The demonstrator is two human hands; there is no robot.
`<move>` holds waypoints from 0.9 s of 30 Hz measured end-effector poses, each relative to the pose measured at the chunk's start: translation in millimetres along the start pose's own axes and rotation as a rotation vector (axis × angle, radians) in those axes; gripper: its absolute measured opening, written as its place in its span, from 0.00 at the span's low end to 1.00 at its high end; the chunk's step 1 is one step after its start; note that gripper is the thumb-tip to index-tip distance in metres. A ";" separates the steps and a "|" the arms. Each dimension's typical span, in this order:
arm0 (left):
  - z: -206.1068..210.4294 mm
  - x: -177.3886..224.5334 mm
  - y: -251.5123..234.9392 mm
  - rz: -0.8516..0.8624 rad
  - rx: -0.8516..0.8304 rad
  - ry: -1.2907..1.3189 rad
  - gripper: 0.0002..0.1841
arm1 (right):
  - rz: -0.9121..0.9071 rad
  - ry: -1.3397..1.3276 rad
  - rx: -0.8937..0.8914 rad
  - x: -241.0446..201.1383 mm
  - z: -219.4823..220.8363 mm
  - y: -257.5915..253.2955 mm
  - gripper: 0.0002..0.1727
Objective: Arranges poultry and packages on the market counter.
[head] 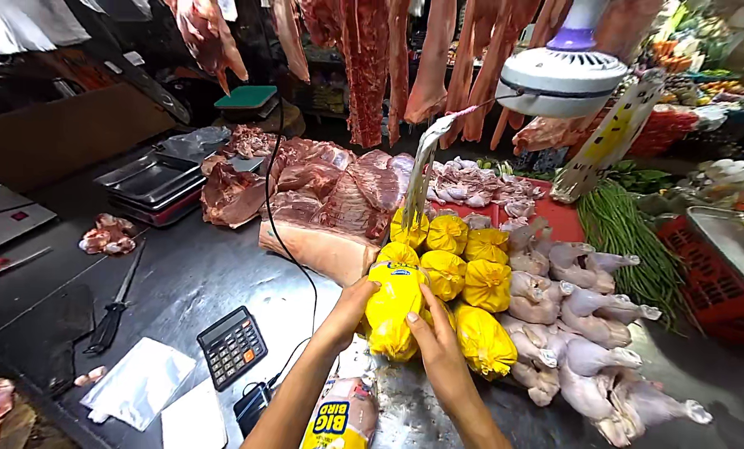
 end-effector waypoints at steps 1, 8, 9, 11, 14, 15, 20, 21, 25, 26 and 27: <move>2.9 7.1 4.7 0.047 -0.011 -0.005 0.21 | -0.029 -0.005 0.007 -6.3 -3.1 4.5 0.41; 26.8 72.0 -40.2 0.089 -0.088 -0.191 0.23 | -0.102 -0.096 0.106 -31.1 -28.3 -48.0 0.38; 32.4 75.5 -59.2 0.072 -0.085 -0.214 0.23 | -0.055 -0.111 0.104 -31.0 -33.9 -65.9 0.36; 41.0 73.6 -94.9 0.038 -0.098 -0.244 0.28 | 0.061 -0.154 0.115 -23.7 -43.5 -96.7 0.34; 51.2 63.1 -122.2 -0.018 -0.062 -0.276 0.29 | 0.154 -0.205 0.109 -10.1 -54.9 -117.3 0.33; 53.8 63.6 -124.8 -0.035 -0.064 -0.263 0.28 | 0.148 -0.209 0.088 -9.8 -57.8 -118.6 0.33; 51.4 52.1 -121.6 -0.068 -0.079 -0.173 0.25 | 0.115 -0.240 0.007 8.0 -65.2 -111.4 0.32; 50.1 52.2 -120.2 -0.051 -0.064 -0.188 0.25 | 0.115 -0.240 0.010 8.8 -65.0 -109.8 0.32; 50.1 37.2 -129.9 0.068 0.022 -0.163 0.31 | 0.085 -0.144 0.022 12.9 -59.6 -108.2 0.35; 53.7 30.6 -130.0 0.096 0.073 -0.131 0.32 | 0.046 -0.095 0.017 16.3 -56.4 -108.6 0.38; 57.3 25.7 -126.5 0.114 0.116 -0.077 0.31 | -0.011 -0.034 0.022 19.4 -51.9 -107.5 0.40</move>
Point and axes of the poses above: each hand's wrist, its own y-axis away from the middle knuckle, its own z-axis out of the palm, x = y × z, the point moved 5 cm from there along -y, towards the middle knuckle, and after that the axes turned 1 degree about x, right-handed, at the moved point
